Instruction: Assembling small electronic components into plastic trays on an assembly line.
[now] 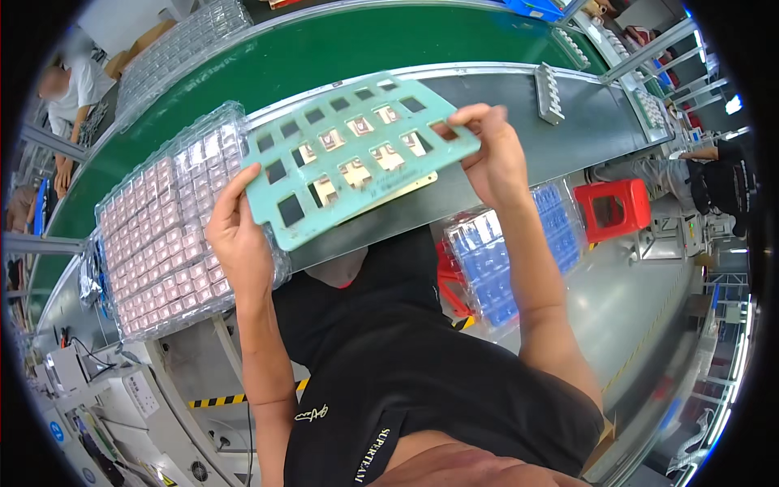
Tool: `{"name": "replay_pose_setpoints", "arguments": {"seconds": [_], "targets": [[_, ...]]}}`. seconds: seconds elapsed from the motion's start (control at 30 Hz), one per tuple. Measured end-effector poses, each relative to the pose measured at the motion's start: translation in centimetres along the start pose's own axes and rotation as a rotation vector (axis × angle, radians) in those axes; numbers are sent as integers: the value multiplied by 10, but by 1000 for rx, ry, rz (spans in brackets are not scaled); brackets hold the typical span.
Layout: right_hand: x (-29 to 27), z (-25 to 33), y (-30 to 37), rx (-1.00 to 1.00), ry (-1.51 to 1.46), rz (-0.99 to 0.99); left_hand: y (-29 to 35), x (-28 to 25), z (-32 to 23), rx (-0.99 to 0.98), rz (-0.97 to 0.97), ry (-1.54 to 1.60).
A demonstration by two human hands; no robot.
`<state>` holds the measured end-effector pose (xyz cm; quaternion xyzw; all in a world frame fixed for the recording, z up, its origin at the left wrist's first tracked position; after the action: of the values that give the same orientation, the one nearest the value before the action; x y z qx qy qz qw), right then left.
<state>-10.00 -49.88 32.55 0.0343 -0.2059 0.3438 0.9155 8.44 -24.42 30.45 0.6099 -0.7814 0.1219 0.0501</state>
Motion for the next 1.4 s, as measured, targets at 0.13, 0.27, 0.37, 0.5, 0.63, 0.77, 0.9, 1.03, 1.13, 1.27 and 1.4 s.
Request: {"name": "replay_pose_setpoints", "arguments": {"seconds": [0.13, 0.27, 0.37, 0.5, 0.63, 0.77, 0.9, 1.03, 1.13, 1.27, 1.4], "targets": [[-15, -16, 8, -2, 163, -147, -1, 23, 9, -284, 9, 229], [-32, -25, -2, 91, 267, -107, -9, 31, 44, -368, 26, 140], [-43, -40, -10, 135, 320, -121, -9, 36, 55, -451, 30, 37], [-61, -58, -17, 174, 404, -159, -14, 31, 79, -356, 57, -179], [-64, -72, -20, 147, 481, -220, -8, 36, 85, -311, -30, -265], [-66, -78, -26, 152, 516, -233, -11, 38, 89, -266, -11, -329], [-67, -83, -29, 164, 537, -230, -12, 36, 97, -279, -38, -347], [-69, -85, -30, 173, 554, -222, -12, 37, 98, -269, -29, -350], [-68, -86, -30, 168, 552, -226, -12, 38, 97, -281, -38, -354], [-67, -87, -31, 169, 558, -229, -13, 38, 101, -282, -51, -367], [-69, -90, -32, 153, 560, -230, -14, 37, 103, -292, -53, -370]]}}
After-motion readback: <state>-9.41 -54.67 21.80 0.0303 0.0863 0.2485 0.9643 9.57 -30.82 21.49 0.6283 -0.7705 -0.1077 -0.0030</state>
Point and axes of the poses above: each hand's wrist, its own y-axis away from the middle knuckle, its own x-axis out of the palm, z = x × y, the point moved 1 cm from there along -y, towards the middle knuckle, and after that the axes turned 15 degrees about -z, right-handed, at the moved point
